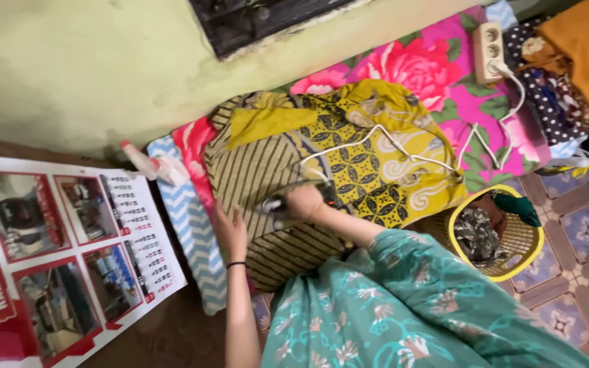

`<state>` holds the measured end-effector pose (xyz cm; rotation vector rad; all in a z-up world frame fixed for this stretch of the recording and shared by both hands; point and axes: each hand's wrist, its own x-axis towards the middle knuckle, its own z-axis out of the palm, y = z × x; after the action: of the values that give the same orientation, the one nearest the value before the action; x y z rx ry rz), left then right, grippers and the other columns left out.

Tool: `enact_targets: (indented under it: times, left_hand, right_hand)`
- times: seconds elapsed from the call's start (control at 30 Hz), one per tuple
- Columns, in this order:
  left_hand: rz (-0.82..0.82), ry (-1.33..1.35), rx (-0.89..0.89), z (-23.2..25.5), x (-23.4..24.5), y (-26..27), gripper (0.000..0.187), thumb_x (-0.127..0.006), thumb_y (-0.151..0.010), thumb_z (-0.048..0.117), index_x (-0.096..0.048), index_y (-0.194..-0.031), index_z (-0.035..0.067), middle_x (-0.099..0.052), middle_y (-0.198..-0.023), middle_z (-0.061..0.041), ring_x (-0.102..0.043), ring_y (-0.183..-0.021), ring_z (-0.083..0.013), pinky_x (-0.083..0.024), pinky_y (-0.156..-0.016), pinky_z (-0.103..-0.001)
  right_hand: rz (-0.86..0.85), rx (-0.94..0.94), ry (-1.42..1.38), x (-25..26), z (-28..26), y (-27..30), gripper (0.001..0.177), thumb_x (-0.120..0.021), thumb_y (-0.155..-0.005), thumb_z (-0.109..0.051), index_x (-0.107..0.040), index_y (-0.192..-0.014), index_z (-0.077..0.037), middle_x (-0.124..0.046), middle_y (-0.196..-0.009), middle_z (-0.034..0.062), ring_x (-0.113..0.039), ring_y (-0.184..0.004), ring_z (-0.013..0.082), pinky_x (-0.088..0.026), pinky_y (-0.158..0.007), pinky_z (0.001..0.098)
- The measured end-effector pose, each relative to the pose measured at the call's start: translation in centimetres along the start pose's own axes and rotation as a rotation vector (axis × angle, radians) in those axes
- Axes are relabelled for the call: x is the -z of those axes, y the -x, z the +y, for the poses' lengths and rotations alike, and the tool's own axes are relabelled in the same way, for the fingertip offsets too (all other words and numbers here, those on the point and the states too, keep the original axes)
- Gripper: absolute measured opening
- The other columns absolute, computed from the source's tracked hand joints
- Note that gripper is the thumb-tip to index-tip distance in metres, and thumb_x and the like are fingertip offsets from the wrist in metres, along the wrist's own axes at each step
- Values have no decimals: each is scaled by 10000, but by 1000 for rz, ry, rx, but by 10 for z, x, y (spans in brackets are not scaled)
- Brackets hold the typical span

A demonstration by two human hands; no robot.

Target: Ironing and folding a piece of patterned fabric on a bed.

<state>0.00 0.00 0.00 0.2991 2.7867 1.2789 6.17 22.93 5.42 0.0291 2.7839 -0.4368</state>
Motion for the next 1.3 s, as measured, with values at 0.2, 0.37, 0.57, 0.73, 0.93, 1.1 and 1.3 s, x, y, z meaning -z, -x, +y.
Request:
enact_targets:
  times: [0.2, 0.37, 0.57, 0.73, 0.93, 1.1, 1.3]
  left_hand:
    - [-120, -31, -65, 10, -56, 15, 602, -653, -1012, 296, -444, -1492, -2, -484, -1485, -281, -406, -1391, -491, -371, -1072, -533]
    - [-206, -95, 11, -12, -97, 30, 708, -631, -968, 429, -410, -1554, 99, -473, -1550, -203, -440, -1433, -405, -381, -1156, -523]
    - [-516, -495, 17, 34, -109, 49, 1331, -836, -560, 744, -163, -1622, 309, -64, -1711, -109, -58, -1557, -414, -44, -1153, -752]
    - [-577, -503, 6, 24, -124, 61, 1551, -884, -350, 762, -65, -1615, 395, 102, -1728, -29, 117, -1572, -401, -11, -1134, -778]
    - [-624, -482, 48, 17, -126, 61, 1559, -920, -375, 711, -25, -1609, 383, 202, -1708, -34, 212, -1562, -382, 23, -1126, -790]
    - [-686, -551, 110, 33, -124, 54, 1551, -925, -409, 712, 1, -1614, 403, 223, -1711, -25, 223, -1574, -363, 24, -1133, -787]
    - [-679, -531, 104, 31, -123, 52, 1563, -925, -379, 716, 16, -1591, 419, 265, -1691, -32, 240, -1551, -366, 34, -1130, -788]
  right_hand:
    - [-15, -346, 95, -21, 176, 29, 633, -634, -790, -748, -790, -843, -137, -752, -817, 131, -735, -752, 316, -584, -671, 457]
    - [129, -428, 110, 50, 276, 100, 664, -695, -691, -792, -768, -1057, -242, -747, -805, 144, -718, -694, 350, -570, -619, 503]
    - [231, -585, 122, 71, 349, 129, 672, -806, -620, -720, -777, -1056, -210, -760, -940, 125, -730, -829, 350, -578, -722, 496]
    - [15, -466, -19, 78, 395, 149, 603, -806, -668, -582, -780, -1147, -217, -748, -1063, 154, -729, -939, 356, -587, -804, 477]
    - [64, -540, -4, 178, 400, 243, 560, -842, -594, -536, -800, -1001, -155, -765, -932, 174, -733, -872, 358, -579, -830, 473]
    - [284, -878, 470, 251, 411, 299, 429, -690, -834, -468, -782, -816, -49, -749, -862, 209, -737, -751, 369, -588, -654, 454]
    - [407, -841, 43, 204, 529, 311, 579, -824, -697, -527, -793, -1058, -76, -748, -887, 228, -719, -792, 416, -576, -746, 517]
